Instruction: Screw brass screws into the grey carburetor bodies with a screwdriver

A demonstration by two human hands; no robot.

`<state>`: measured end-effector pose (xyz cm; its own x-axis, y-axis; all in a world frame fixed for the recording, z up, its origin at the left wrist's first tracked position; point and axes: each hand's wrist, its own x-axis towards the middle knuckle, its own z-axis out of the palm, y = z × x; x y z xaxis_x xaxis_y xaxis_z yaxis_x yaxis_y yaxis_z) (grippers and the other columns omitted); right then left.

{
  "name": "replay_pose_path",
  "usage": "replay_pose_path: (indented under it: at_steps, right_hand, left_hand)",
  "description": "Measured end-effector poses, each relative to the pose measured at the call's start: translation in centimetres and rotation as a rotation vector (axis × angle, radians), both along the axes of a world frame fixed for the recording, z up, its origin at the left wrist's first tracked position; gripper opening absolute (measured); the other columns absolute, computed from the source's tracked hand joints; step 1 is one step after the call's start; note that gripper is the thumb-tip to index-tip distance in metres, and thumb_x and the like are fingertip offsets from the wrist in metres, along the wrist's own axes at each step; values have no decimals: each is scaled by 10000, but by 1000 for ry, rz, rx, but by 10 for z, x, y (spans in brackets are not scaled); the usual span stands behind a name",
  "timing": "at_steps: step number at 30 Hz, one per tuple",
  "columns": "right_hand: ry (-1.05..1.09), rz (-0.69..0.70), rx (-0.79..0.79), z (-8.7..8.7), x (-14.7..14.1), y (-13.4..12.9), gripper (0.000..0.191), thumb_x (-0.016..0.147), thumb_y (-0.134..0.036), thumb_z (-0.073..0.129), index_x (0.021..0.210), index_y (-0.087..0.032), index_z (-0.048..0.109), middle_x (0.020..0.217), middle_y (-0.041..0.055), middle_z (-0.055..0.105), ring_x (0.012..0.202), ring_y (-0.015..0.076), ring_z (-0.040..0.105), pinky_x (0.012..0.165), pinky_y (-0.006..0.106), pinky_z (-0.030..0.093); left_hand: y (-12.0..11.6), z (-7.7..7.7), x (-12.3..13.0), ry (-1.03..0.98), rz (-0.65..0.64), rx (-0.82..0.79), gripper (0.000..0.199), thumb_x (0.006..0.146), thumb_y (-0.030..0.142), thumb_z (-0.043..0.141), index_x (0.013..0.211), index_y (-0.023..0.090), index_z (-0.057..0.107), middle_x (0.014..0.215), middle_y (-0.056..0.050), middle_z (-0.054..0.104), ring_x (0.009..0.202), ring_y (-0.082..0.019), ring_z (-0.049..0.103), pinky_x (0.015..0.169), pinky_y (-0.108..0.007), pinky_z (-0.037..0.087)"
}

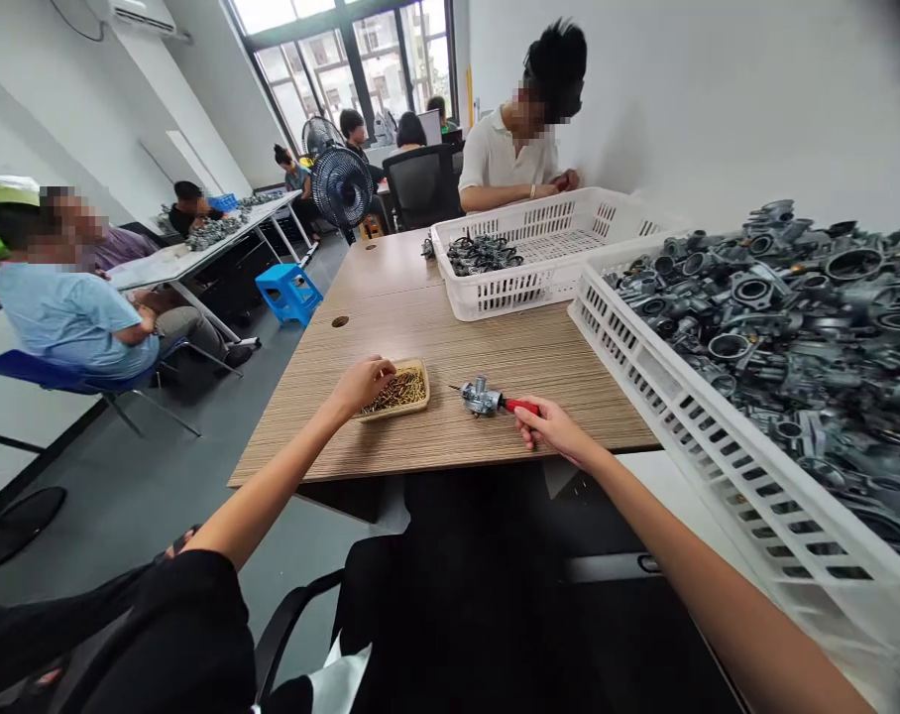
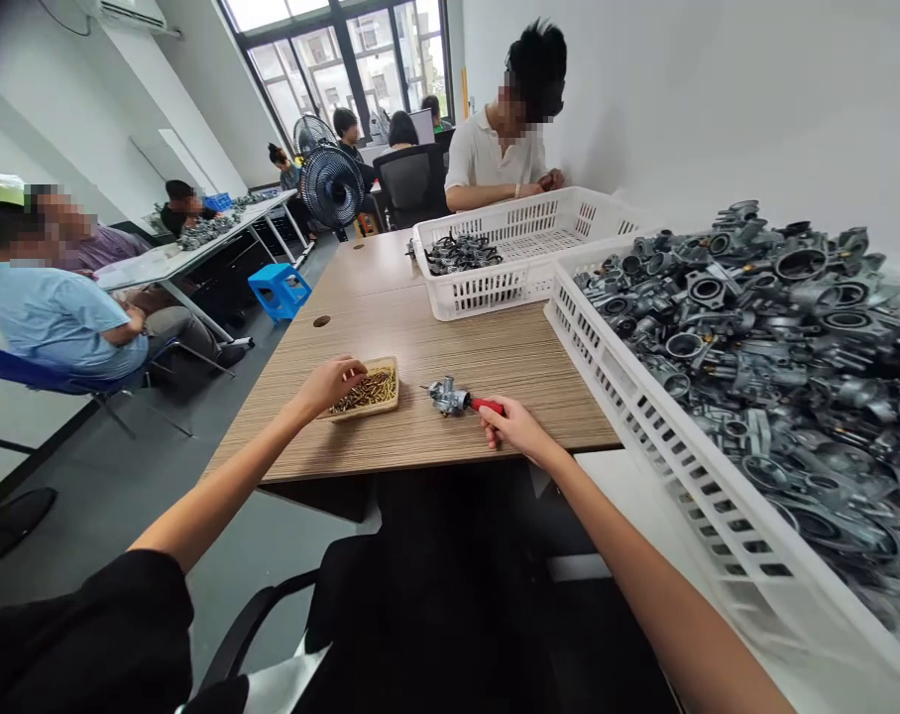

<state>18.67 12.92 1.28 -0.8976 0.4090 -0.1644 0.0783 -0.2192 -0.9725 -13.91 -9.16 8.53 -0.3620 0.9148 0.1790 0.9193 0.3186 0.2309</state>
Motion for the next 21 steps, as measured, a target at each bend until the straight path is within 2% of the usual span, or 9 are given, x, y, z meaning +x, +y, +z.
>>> replay_pose_path:
  at_steps: [2, 5, 7, 9, 12, 15, 21]
  right_hand:
    - [6, 1, -4, -1, 0, 0, 515, 766, -586, 790, 1003, -182, 575, 758, -22, 572, 566, 92, 520, 486, 256, 481]
    - [11, 3, -5, -3, 0, 1, 484, 780, -575, 782, 973, -185, 569, 769, -19, 577, 569, 89, 521, 492, 258, 487]
    - [14, 3, -2, -6, 0, 2, 490, 791, -580, 770, 1008, -187, 573, 773, -18, 584, 571, 91, 526, 492, 255, 487]
    - [18, 6, 1, -10, -1, 3, 510, 795, -587, 763, 1051, -188, 576, 769, -20, 585, 569, 92, 528, 488, 253, 487]
    - [26, 12, 7, -16, -2, 6, 531, 793, -597, 760, 1075, -186, 579, 762, -22, 584, 569, 95, 532, 485, 251, 487]
    - [31, 16, 8, -17, -2, 6, 524, 797, -596, 757, 1068, -184, 580, 769, -22, 587, 574, 94, 535, 496, 253, 493]
    - [35, 16, 1, -15, -2, 5, 497, 791, -590, 764, 1013, -184, 583, 776, -21, 590, 566, 89, 532, 496, 256, 495]
  left_hand:
    - [5, 10, 23, -24, -47, 80, 208, 969, 337, 565, 984, 211, 730, 922, -40, 672, 748, -165, 635, 730, -272, 485]
    - [17, 19, 67, -40, -189, 131, 220, 997, 357, 545, 1019, 231, 724, 960, -40, 679, 836, -175, 657, 781, -277, 495]
    - [28, 18, 93, -36, -275, 149, 213, 1011, 333, 531, 1046, 234, 716, 981, -43, 687, 897, -182, 665, 811, -279, 499]
    - [39, 11, 112, -9, -306, 146, 203, 1018, 300, 525, 1058, 235, 713, 998, -43, 693, 912, -179, 670, 813, -273, 504]
    - [54, -6, 123, 42, -294, 110, 188, 1016, 292, 538, 1065, 236, 711, 995, -41, 698, 922, -181, 679, 816, -269, 514]
    - [63, -19, 123, 69, -270, 98, 183, 1016, 286, 544, 1078, 229, 707, 1002, -44, 702, 942, -182, 688, 825, -265, 523]
    - [63, -25, 121, 59, -272, 127, 198, 1028, 282, 522, 1086, 227, 703, 1008, -45, 706, 937, -171, 702, 824, -255, 538]
